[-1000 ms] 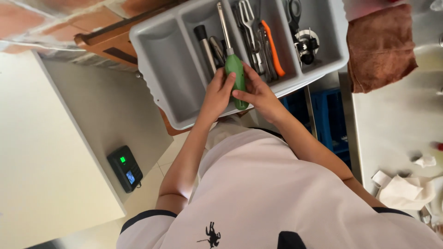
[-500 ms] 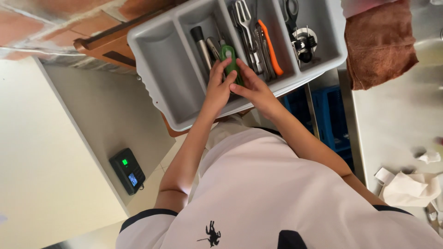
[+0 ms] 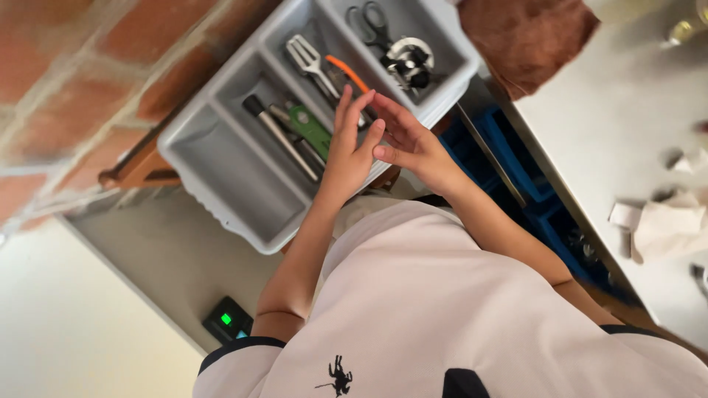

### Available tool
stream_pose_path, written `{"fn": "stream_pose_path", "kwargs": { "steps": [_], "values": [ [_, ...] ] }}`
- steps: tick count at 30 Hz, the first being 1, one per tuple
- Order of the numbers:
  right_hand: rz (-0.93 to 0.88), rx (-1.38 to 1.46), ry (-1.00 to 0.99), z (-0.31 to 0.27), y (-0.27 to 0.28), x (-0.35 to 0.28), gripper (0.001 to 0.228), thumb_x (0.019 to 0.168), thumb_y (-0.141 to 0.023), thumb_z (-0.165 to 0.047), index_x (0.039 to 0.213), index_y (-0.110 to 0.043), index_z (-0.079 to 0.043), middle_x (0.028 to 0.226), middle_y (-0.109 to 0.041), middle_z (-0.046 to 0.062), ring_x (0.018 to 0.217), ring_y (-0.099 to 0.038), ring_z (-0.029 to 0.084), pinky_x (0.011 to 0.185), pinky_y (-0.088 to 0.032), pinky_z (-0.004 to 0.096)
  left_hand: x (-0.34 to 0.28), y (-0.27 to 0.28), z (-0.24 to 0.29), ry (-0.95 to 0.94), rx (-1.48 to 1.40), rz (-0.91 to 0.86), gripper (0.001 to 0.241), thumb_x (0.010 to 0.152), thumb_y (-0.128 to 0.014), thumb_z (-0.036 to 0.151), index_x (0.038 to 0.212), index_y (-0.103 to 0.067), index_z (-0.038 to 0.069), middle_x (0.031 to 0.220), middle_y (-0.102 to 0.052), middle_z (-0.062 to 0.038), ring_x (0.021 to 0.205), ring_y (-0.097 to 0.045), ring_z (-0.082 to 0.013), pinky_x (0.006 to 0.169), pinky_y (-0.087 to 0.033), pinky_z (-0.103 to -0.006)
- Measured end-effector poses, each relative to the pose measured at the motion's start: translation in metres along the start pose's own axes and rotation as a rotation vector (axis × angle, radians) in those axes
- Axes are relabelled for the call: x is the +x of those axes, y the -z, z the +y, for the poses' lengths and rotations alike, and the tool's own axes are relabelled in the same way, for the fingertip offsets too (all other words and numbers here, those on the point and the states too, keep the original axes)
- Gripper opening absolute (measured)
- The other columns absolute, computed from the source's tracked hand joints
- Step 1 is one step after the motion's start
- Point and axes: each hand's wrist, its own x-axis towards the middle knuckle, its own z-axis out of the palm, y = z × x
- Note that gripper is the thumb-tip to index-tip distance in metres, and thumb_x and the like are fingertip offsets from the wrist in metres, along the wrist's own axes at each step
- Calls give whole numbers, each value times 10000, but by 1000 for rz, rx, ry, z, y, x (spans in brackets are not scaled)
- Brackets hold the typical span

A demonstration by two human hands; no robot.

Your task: The recorder wipes and cleans various bar and kitchen tools such as a jigger, peeler, pizza cutter, and corkscrew with a cloth.

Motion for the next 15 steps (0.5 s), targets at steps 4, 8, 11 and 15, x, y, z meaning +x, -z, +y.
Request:
{"fn": "stream_pose_path", "kwargs": {
  "steps": [4,8,11,15],
  "values": [
    [156,38,5,-15,25,-29,845,962,-737,-161,1658,-262,-84,1681,-370,121,1575,-349,225,1276,-324,389,23,-39,4,-68,-2,-196,489,1084,-610,293,1529,-473,145,1713,-260,-218,1599,-299,-360,1264,-324,-450],
    [333,42,57,-18,55,-67,854,932,-751,-157,1635,-269,-91,1684,-317,105,1556,-330,237,1236,-331,396,40,-88,4,-82,-16,-427,532,1060,-617,278,1540,-436,137,1679,-310,-205,1569,-332,-343,1214,-362,-434],
    [478,48,113,-15,73,-102,838,935,-755,-153,1633,-295,-94,1675,-344,117,1562,-333,240,1246,-322,395,47,-125,14,-149,-7,-608,538,1072,-614,269,1554,-417,136,1662,-366,-190,1565,-356,-325,1219,-369,-437],
    [711,124,177,-12,88,-150,822,920,-757,-167,1609,-311,-107,1646,-358,105,1522,-359,226,1188,-403,410,51,-181,39,-129,13,-882,557,1056,-606,269,1552,-389,137,1626,-401,-169,1507,-403,-309,1145,-415,-443]
  ]
}}
